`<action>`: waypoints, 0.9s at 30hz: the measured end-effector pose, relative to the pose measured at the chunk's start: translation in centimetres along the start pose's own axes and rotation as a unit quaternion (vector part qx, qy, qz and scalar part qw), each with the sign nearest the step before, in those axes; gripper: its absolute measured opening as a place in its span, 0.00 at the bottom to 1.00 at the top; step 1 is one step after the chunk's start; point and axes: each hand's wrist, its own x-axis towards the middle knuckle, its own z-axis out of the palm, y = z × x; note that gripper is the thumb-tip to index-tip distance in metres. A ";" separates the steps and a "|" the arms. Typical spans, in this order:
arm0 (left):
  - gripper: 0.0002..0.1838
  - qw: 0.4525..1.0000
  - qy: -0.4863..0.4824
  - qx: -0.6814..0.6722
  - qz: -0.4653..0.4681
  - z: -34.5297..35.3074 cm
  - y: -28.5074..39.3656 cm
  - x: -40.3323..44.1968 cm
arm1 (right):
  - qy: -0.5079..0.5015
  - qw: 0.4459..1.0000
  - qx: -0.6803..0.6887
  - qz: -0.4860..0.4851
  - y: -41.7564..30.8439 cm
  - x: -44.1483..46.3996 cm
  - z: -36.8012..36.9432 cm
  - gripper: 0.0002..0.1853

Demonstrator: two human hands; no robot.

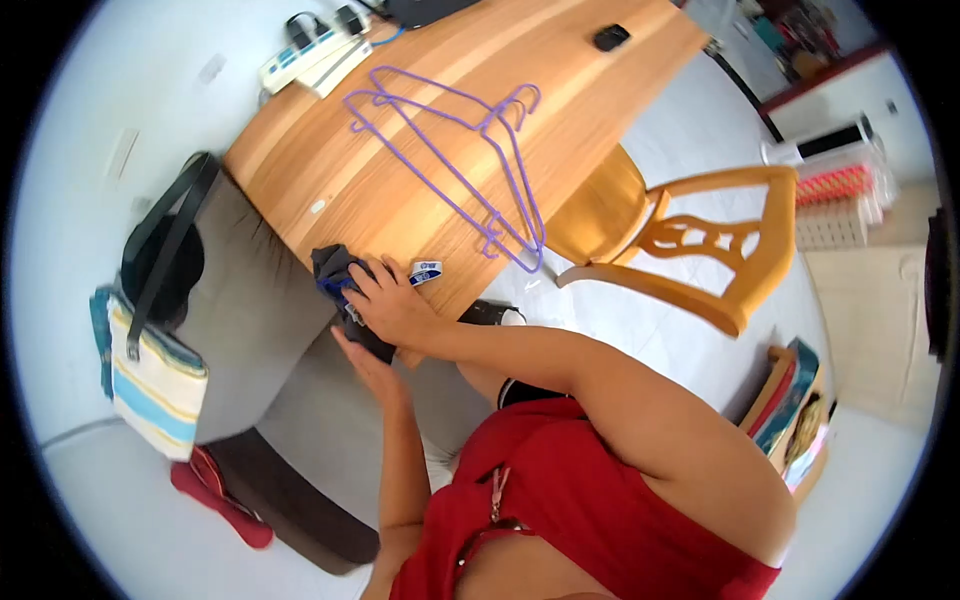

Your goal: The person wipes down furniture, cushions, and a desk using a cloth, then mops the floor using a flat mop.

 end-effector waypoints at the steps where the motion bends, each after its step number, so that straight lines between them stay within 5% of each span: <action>1: 0.41 1.000 0.004 -0.003 -0.009 0.9 0.1 0.0 | -0.038 0.999 -0.001 0.014 -0.1 0.2 0.0 0.21; 7: 0.41 0.983 0.117 -0.039 -0.139 4.2 2.3 -1.8 | -0.095 0.995 -0.001 0.004 -0.3 0.8 -0.3 0.24; 19: 0.36 0.968 0.234 0.024 -0.086 5.6 -1.8 -1.7 | -0.138 0.990 -0.005 0.007 -0.6 1.3 0.3 0.26; 27: 0.34 0.947 0.288 0.014 -0.137 6.4 -0.7 -1.5 | -0.152 0.988 -0.003 0.019 -0.7 1.4 0.3 0.23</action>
